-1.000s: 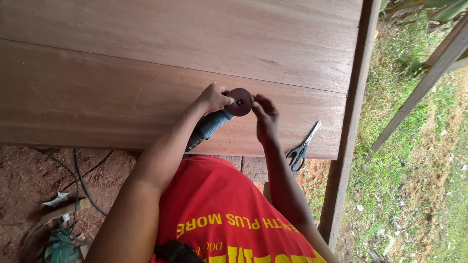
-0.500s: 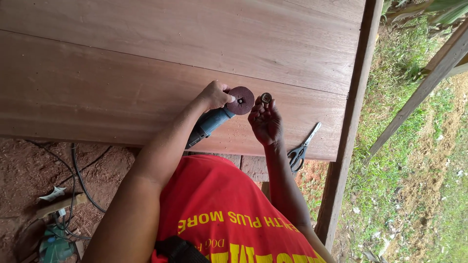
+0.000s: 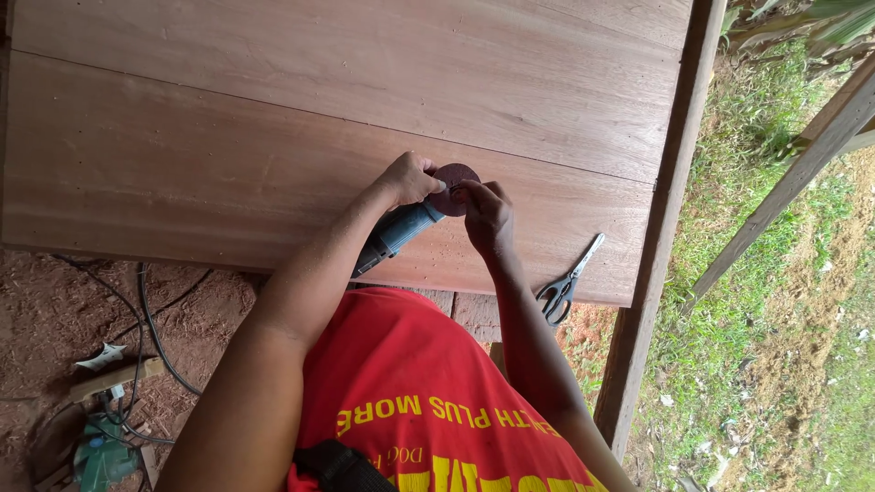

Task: Replacing and trimming a sandpaper disk on an angle grinder.

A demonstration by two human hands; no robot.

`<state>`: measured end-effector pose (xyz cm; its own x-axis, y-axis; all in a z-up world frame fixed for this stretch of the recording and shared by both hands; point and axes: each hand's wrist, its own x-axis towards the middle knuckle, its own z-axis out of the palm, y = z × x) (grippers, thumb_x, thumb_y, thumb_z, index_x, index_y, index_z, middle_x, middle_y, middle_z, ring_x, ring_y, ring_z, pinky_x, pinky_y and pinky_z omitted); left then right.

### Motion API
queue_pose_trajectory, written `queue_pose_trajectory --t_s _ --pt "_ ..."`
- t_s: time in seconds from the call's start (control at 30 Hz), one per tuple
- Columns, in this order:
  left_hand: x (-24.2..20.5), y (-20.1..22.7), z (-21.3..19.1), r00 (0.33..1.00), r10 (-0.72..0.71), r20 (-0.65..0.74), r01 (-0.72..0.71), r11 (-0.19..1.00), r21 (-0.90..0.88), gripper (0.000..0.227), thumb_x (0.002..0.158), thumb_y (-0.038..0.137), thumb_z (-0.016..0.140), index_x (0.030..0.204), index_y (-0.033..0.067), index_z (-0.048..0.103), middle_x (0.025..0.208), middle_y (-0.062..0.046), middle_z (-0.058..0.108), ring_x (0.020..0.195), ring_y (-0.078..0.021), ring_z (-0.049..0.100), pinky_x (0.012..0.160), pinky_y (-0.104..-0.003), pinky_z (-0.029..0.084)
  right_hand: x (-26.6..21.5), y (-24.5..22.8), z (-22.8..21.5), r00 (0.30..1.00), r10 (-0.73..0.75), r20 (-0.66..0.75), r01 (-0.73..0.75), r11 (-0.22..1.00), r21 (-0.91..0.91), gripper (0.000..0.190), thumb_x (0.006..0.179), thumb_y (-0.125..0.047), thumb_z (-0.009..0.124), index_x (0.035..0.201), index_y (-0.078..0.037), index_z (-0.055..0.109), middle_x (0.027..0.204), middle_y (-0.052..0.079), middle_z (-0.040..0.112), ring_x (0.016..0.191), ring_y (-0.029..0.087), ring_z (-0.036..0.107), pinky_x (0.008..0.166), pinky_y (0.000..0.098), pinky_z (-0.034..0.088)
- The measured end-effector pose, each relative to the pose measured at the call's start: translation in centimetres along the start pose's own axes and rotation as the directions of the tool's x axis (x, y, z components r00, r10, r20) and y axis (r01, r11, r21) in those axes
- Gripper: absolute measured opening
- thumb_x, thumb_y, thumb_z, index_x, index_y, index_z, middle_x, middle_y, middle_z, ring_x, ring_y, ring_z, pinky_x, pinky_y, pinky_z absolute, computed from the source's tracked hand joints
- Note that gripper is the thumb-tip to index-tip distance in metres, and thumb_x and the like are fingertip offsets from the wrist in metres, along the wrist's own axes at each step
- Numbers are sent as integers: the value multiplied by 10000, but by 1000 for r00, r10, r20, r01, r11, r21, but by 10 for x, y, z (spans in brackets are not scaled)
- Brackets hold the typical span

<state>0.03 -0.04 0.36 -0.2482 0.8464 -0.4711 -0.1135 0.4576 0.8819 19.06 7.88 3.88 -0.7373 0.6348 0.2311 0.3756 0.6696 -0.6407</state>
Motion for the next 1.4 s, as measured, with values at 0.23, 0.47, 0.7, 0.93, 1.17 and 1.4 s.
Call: queue_pose_trajectory --t_s 0.23,0.47,0.7,0.93,1.17,1.4 --pt "-2 1 0 1000 -4 -1 4 1000 -11 339 800 104 765 1124 6 746 1000 -148 782 868 -183 767 768 -306 638 -10 -7 -6 997 -73 38 81 959 -273 401 859 -184 805 1254 -182 732 1414 135 564 1293 366 516 1061 502 420" --pt "10 -7 1 999 30 31 -31 999 30 337 794 107 774 1117 10 761 996 -135 797 865 -178 779 764 -296 651 -10 6 7 998 -63 14 65 973 -221 367 899 -212 806 1260 -206 738 1427 117 580 1309 350 537 1097 503 435" --pt "5 -1 -4 999 17 45 -18 999 28 359 785 109 769 1132 18 760 972 -132 797 835 -177 772 716 -309 645 -8 -3 6 998 -66 -12 59 954 -294 304 892 -238 809 1182 -171 747 1375 131 592 1264 342 573 1048 505 453" --pt "4 -5 1 999 31 42 -29 998 -47 316 787 114 774 1086 15 770 952 -115 793 809 -155 753 702 -297 626 -2 9 5 990 -130 46 136 974 -183 409 847 -222 846 1214 -121 694 1401 189 553 1228 345 608 985 465 551" --pt "-4 2 -1 1000 16 14 -16 1000 -19 277 806 118 765 1065 21 772 961 -118 791 849 -167 758 745 -307 639 25 7 3 856 508 99 -517 845 136 756 811 -232 861 1411 -33 447 1360 212 520 1159 290 571 850 411 585" --pt "-21 -4 -13 997 45 68 -42 998 -37 630 753 261 818 1308 33 626 1196 -179 710 1040 -236 730 855 -349 640 20 29 16 834 483 269 -546 794 268 499 871 -236 792 1279 11 646 1131 149 753 1026 216 736 882 363 617"
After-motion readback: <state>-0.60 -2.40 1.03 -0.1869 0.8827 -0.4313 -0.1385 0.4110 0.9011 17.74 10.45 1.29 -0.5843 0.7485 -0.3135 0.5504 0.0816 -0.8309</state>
